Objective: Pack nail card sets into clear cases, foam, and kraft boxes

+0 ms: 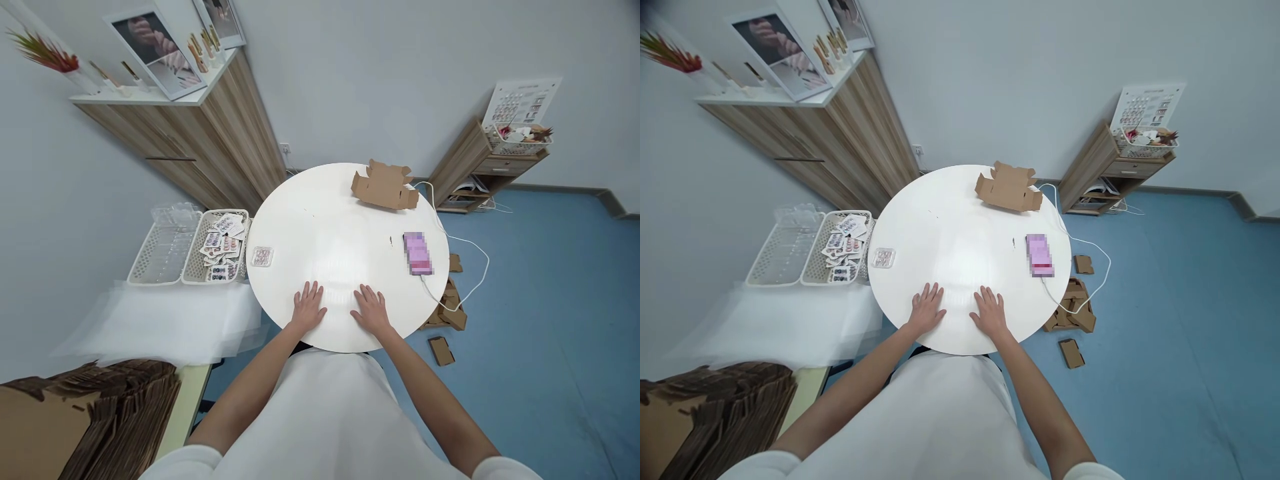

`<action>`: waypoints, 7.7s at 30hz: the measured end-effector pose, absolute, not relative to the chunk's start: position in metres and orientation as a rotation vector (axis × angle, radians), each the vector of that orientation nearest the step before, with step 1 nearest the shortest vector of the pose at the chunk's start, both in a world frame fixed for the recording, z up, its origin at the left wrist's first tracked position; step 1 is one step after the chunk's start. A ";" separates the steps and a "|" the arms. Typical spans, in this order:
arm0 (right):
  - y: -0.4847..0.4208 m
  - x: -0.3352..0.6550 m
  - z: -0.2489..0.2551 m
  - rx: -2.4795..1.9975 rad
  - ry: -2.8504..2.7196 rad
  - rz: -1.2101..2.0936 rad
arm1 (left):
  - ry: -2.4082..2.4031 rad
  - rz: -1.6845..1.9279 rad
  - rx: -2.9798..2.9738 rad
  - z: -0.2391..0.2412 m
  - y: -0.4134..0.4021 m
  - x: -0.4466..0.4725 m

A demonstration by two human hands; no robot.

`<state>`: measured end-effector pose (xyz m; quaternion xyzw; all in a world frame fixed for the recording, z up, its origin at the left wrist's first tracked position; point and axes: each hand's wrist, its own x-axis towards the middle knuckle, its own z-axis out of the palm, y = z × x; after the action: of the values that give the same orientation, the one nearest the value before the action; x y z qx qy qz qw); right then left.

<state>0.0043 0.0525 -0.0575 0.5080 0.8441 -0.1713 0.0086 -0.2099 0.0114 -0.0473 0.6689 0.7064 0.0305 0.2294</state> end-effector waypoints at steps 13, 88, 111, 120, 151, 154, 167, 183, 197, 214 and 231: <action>0.048 -0.005 -0.043 1.685 2.720 -0.492 | 1.924 0.123 1.814 -0.036 0.009 -0.220; 0.019 0.012 -0.059 1.863 2.545 -1.585 | 1.745 0.558 1.706 -0.048 -0.014 -0.200; -0.012 -0.006 -0.034 1.444 2.749 -0.639 | 1.545 0.077 2.263 -0.042 -0.028 -0.225; -0.026 0.000 -0.042 1.716 2.670 -0.885 | 1.482 0.323 1.898 -0.044 -0.021 -0.244; 0.024 -0.028 -0.051 1.406 2.824 -0.607 | 1.276 0.282 2.242 -0.039 0.019 -0.224; 0.029 -0.032 -0.046 1.406 2.803 -0.662 | 1.299 0.240 2.245 -0.038 0.023 -0.223; 0.033 -0.036 -0.017 1.584 2.775 -0.957 | 1.339 0.140 2.178 -0.021 0.038 -0.238; 0.053 -0.024 -0.046 2.068 2.171 -1.357 | 1.631 0.083 1.535 -0.050 0.061 -0.264; 0.036 -0.044 -0.043 1.413 2.778 -0.651 | 1.298 0.133 2.427 -0.035 0.029 -0.236; 0.074 -0.036 -0.021 1.929 2.216 -1.501 | 1.551 0.158 1.770 -0.026 0.060 -0.259; 0.024 -0.044 -0.068 2.829 1.832 -1.432 | 1.507 0.215 2.275 -0.033 0.025 -0.230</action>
<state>-0.0436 0.0241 -0.0676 0.7465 0.4835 -0.3779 -0.2573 -0.2302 0.0249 -0.0333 0.8143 0.5393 0.0769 0.2006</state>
